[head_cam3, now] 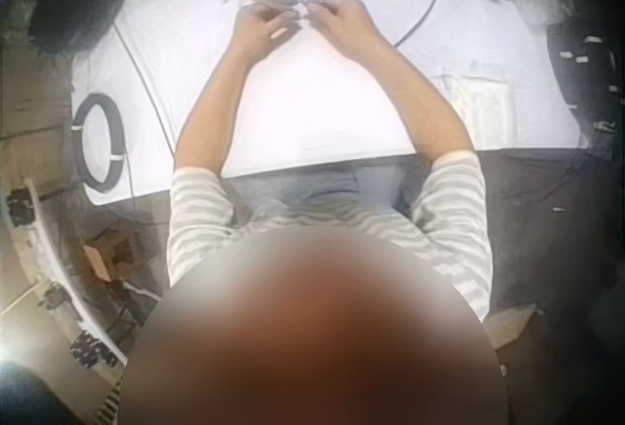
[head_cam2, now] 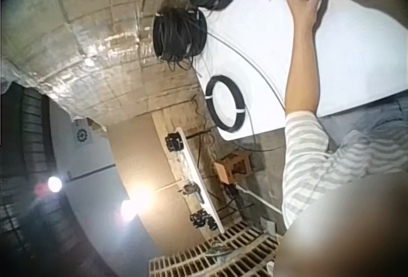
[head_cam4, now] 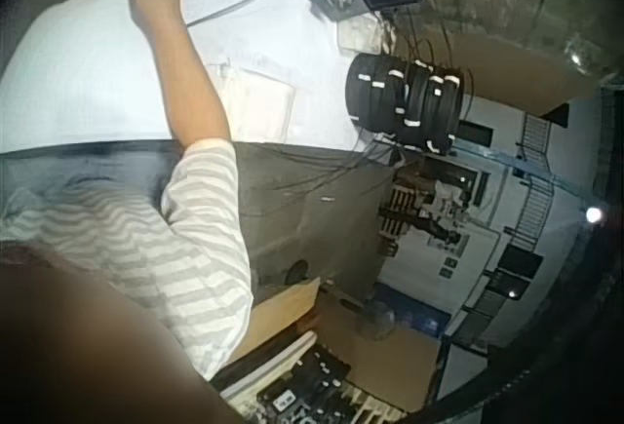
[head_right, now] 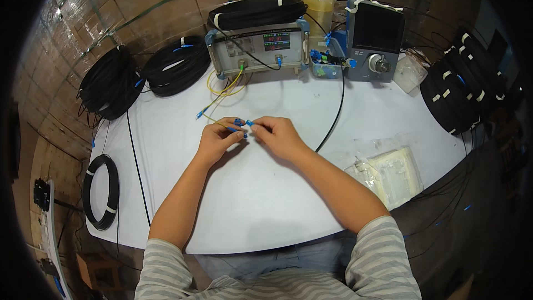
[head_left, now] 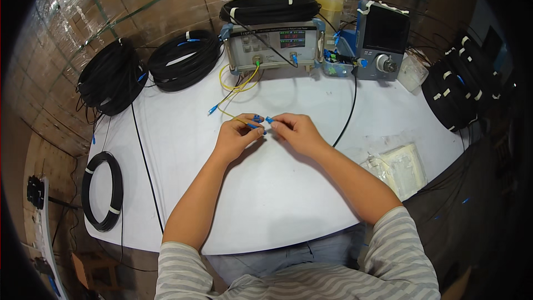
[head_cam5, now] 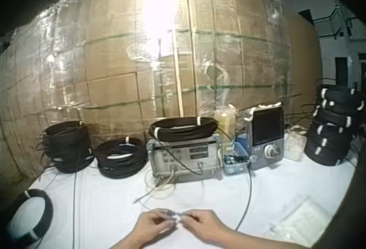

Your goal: Connecting and testing fiber optic cables using electronic measurement equipment.

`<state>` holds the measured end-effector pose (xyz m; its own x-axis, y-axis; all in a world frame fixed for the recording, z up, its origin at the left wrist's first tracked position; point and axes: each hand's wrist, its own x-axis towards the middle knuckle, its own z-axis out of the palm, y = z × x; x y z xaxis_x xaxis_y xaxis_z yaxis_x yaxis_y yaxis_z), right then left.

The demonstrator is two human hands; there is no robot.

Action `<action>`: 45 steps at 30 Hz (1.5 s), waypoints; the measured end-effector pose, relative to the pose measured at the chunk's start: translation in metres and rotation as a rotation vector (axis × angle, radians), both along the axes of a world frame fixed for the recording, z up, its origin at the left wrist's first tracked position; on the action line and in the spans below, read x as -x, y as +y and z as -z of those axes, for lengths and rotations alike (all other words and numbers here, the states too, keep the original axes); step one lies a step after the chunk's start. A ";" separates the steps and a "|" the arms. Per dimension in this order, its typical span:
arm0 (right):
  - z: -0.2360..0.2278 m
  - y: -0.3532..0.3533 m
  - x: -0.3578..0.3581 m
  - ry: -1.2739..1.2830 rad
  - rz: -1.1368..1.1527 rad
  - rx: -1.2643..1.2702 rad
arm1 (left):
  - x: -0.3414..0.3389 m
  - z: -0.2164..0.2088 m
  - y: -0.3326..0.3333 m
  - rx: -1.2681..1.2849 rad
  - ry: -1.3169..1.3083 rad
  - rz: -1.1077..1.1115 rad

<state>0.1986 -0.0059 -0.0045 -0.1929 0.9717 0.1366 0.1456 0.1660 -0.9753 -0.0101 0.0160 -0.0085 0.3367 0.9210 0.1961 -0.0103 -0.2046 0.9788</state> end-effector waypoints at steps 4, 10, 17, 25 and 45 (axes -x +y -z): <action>0.000 0.002 -0.004 -0.163 0.016 -0.103 | 0.001 0.000 -0.002 -0.034 0.109 0.075; -0.011 -0.002 -0.005 -0.218 -0.008 -0.145 | 0.000 -0.001 -0.003 0.020 0.056 0.086; -0.011 0.000 -0.007 -0.232 -0.023 -0.149 | -0.001 -0.001 0.000 0.055 0.022 0.054; -0.012 -0.002 -0.008 -0.298 -0.051 -0.153 | 0.000 0.001 -0.002 0.023 0.026 0.084; 0.000 -0.006 0.002 -0.378 0.144 -0.371 | -0.018 -0.003 -0.022 0.334 -0.353 0.237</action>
<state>0.1966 -0.0123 -0.0043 -0.1638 0.8918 0.4218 0.5213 0.4413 -0.7304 0.0081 -0.0060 -0.0052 0.5098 0.8592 0.0447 -0.3586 0.1649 0.9188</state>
